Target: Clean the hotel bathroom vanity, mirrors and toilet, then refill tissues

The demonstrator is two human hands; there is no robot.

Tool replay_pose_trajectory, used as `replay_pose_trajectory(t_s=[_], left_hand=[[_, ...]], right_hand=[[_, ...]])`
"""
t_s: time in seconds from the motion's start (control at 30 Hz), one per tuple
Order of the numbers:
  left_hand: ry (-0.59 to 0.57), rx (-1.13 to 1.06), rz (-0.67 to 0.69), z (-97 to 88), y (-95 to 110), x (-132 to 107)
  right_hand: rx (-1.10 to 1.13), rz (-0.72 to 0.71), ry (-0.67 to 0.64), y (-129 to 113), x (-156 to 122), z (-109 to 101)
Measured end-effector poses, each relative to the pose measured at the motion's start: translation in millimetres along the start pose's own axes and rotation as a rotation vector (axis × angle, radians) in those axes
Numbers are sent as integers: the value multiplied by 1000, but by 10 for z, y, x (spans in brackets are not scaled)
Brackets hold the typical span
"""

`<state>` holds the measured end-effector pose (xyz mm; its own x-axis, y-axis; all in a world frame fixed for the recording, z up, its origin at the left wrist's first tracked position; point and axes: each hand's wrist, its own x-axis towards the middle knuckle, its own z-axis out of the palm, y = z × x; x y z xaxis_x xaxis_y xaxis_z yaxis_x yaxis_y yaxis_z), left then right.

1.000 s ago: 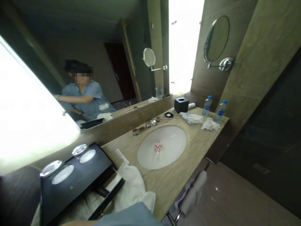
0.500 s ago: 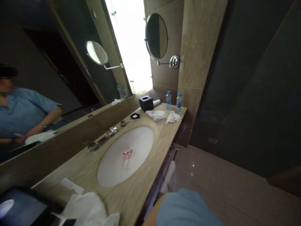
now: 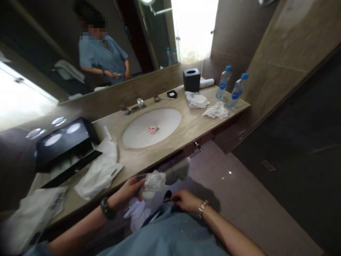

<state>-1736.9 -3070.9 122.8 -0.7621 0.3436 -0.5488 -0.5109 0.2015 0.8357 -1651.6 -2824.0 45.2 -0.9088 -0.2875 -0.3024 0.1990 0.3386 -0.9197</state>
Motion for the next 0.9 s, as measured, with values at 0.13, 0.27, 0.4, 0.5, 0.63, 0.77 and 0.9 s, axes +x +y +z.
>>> replay_pose_trajectory(t_s=[0.13, 0.27, 0.4, 0.5, 0.63, 0.77, 0.9], left_hand=[[17, -11, 30, 393, 210, 118], [26, -143, 102, 804, 320, 298], [131, -360, 80, 941, 200, 233], [226, -491, 111, 882, 106, 169], [465, -385, 206, 432, -19, 168], [693, -350, 214, -615, -131, 38], [967, -355, 254, -1876, -208, -362]], right_hand=[[499, -12, 79, -74, -79, -299], [647, -70, 156, -428, -41, -620], [717, -20, 96, -602, 76, -580], [732, 21, -12, -669, 225, -400], [741, 51, -22, -855, 576, -107], [731, 38, 38, -1166, 1117, 148], [656, -21, 17, -1516, 1728, 423]])
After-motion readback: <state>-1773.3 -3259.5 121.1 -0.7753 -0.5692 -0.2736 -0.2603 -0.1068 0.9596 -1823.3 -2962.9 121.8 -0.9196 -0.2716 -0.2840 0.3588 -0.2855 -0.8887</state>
